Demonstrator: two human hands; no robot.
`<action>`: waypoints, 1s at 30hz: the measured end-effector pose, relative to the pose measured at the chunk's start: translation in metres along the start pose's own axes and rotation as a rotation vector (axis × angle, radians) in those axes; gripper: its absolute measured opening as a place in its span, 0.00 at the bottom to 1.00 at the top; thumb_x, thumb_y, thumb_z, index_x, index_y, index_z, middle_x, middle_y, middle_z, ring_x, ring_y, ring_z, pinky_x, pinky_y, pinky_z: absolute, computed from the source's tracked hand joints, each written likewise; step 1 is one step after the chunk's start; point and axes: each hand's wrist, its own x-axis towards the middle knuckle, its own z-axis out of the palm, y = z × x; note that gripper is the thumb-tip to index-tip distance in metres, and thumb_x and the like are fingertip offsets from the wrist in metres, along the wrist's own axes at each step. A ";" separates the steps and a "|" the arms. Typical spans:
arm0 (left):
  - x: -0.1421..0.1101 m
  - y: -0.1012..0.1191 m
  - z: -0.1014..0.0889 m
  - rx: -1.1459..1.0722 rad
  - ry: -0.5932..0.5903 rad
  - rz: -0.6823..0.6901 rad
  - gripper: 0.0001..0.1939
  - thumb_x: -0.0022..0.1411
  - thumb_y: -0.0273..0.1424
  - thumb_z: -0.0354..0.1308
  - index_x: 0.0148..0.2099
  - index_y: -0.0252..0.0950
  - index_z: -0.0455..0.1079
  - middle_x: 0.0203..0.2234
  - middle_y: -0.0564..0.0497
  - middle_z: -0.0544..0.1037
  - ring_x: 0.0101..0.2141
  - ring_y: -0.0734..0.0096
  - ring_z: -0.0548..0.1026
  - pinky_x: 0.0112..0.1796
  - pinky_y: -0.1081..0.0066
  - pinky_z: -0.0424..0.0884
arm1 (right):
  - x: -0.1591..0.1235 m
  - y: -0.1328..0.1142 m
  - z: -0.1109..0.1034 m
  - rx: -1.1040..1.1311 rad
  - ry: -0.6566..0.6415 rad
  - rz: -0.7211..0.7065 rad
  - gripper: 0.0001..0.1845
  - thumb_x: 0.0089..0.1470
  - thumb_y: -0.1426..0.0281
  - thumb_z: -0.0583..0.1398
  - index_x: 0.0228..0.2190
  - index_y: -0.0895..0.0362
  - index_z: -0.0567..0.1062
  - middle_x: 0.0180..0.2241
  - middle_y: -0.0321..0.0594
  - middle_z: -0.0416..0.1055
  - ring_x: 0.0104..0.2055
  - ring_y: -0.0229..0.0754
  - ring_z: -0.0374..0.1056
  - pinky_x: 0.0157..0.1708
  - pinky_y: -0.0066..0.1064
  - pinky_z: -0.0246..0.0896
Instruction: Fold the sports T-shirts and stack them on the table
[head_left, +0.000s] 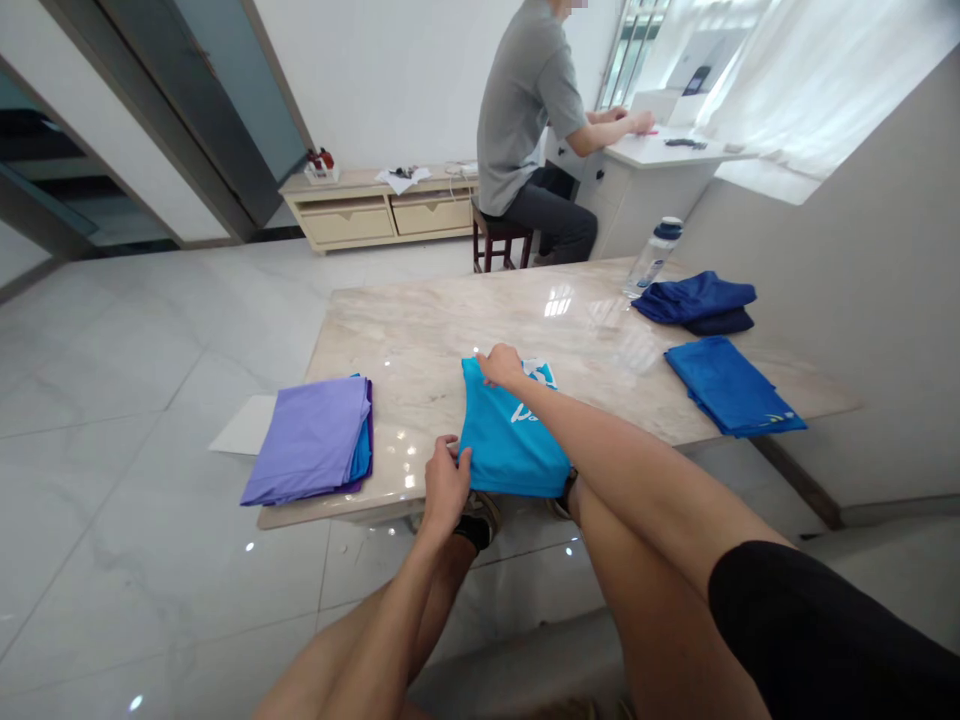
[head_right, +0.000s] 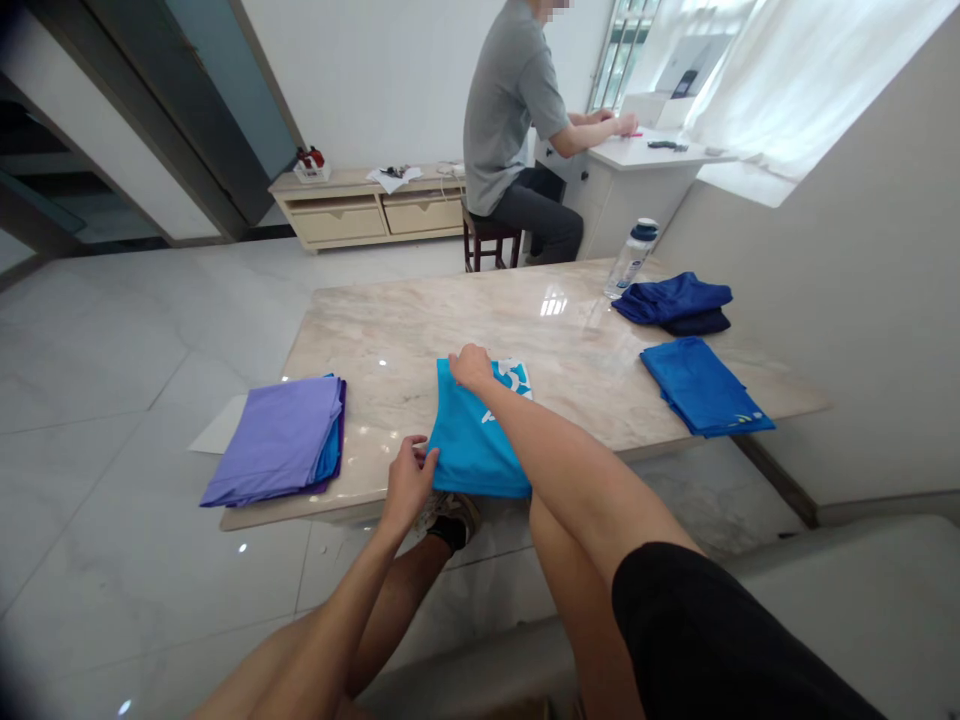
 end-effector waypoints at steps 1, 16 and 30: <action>-0.002 0.001 0.001 0.017 0.003 0.016 0.19 0.72 0.34 0.61 0.61 0.34 0.69 0.42 0.41 0.85 0.45 0.53 0.84 0.47 0.61 0.76 | 0.002 0.002 -0.001 -0.028 0.031 -0.040 0.24 0.77 0.64 0.51 0.56 0.66 0.80 0.50 0.59 0.83 0.54 0.53 0.80 0.54 0.35 0.72; -0.010 0.016 -0.023 0.405 -0.160 0.017 0.08 0.77 0.34 0.57 0.46 0.37 0.75 0.42 0.44 0.85 0.45 0.54 0.82 0.42 0.64 0.67 | 0.022 0.041 -0.003 -0.298 0.044 -0.186 0.16 0.72 0.63 0.60 0.50 0.56 0.85 0.56 0.53 0.80 0.62 0.58 0.69 0.59 0.41 0.66; -0.016 0.030 -0.029 0.503 -0.141 0.013 0.13 0.79 0.42 0.55 0.52 0.38 0.73 0.44 0.43 0.84 0.46 0.53 0.82 0.39 0.64 0.67 | 0.033 0.053 -0.017 -0.294 0.027 -0.121 0.23 0.73 0.66 0.52 0.58 0.55 0.82 0.60 0.54 0.78 0.64 0.62 0.66 0.61 0.49 0.60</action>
